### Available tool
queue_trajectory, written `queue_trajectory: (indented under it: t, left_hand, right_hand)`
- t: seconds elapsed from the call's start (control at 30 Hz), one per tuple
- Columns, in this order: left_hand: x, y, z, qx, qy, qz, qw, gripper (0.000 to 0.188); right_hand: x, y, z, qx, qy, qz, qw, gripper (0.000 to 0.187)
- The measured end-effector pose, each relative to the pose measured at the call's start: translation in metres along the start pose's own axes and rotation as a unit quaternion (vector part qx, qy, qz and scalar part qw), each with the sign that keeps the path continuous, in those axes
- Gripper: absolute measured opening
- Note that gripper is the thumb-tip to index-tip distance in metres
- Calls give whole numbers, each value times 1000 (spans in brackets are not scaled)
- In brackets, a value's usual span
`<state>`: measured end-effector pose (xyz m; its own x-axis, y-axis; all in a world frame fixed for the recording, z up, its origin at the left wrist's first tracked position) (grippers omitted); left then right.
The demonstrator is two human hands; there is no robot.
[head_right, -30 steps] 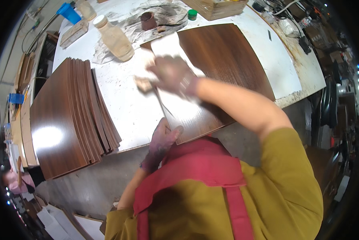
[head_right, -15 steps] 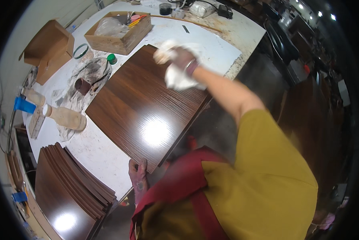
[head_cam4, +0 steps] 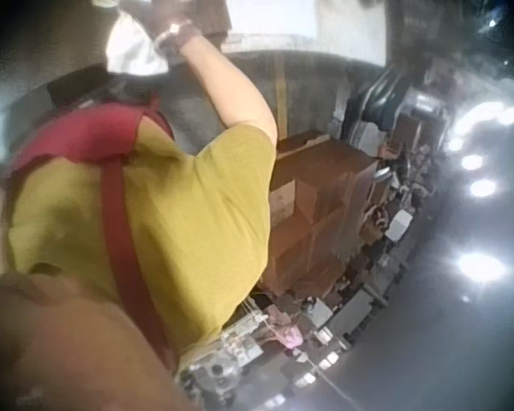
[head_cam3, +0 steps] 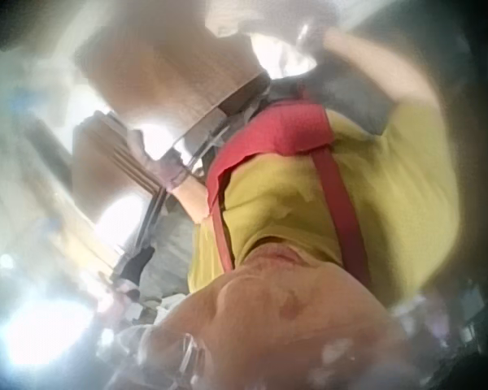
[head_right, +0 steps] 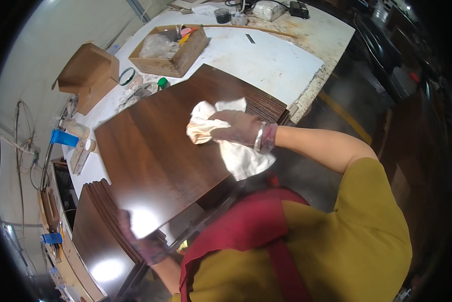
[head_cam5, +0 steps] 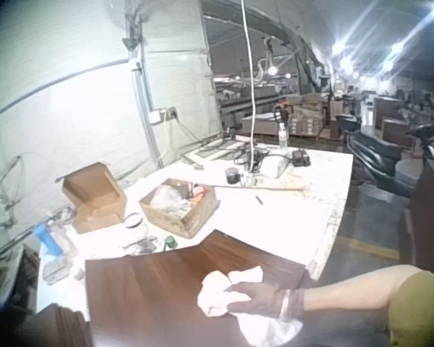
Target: The person wipes several dark wood furniture panels with a white cloth, applying a liquid from a small bottle and rubbing the surface to clean it before stacking each finished piece.
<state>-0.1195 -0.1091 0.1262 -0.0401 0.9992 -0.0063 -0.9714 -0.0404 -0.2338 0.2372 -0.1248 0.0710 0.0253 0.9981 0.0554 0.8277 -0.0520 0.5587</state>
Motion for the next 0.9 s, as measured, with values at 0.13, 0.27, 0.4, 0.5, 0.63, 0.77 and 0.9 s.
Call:
queue_trajectory:
  t: [0.13,0.27,0.4,0.5,0.63,0.77,0.9]
  left_hand:
    - [22,-46,101,265,-373,-40,888,37]
    - [36,-174,117,142,-284,-304,898,36]
    - [1,-267,66,307,-366,-376,794,39]
    - [2,-282,-6,276,-486,-382,736,56]
    - [11,-250,-80,408,-402,-405,713,63]
    - [1,-224,-99,479,-370,-406,685,57]
    - [-10,-195,-108,519,-317,-428,668,55]
  right_hand:
    - [65,44,-61,57,88,-9,994,38]
    - [106,129,-158,396,43,-193,897,31]
    - [80,207,-169,397,-18,-176,901,41]
    - [69,299,-77,270,47,-128,953,41]
    - [62,302,35,307,87,-185,930,40]
    - [45,235,27,362,-176,-152,903,48]
    - [65,214,166,-16,-181,-138,974,44]
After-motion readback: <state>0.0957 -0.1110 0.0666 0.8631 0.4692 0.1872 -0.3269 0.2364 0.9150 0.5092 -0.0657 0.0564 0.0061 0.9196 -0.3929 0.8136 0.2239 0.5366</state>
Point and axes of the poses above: each hand's wrist, its own x-axis towards the middle knuckle, its own y-axis out of the back of the hand, z = x × y, the point moved 2 cm from there along x, towards the middle knuckle, and after that the axes turned 5 degrees about -z, right-handed, at the moved point
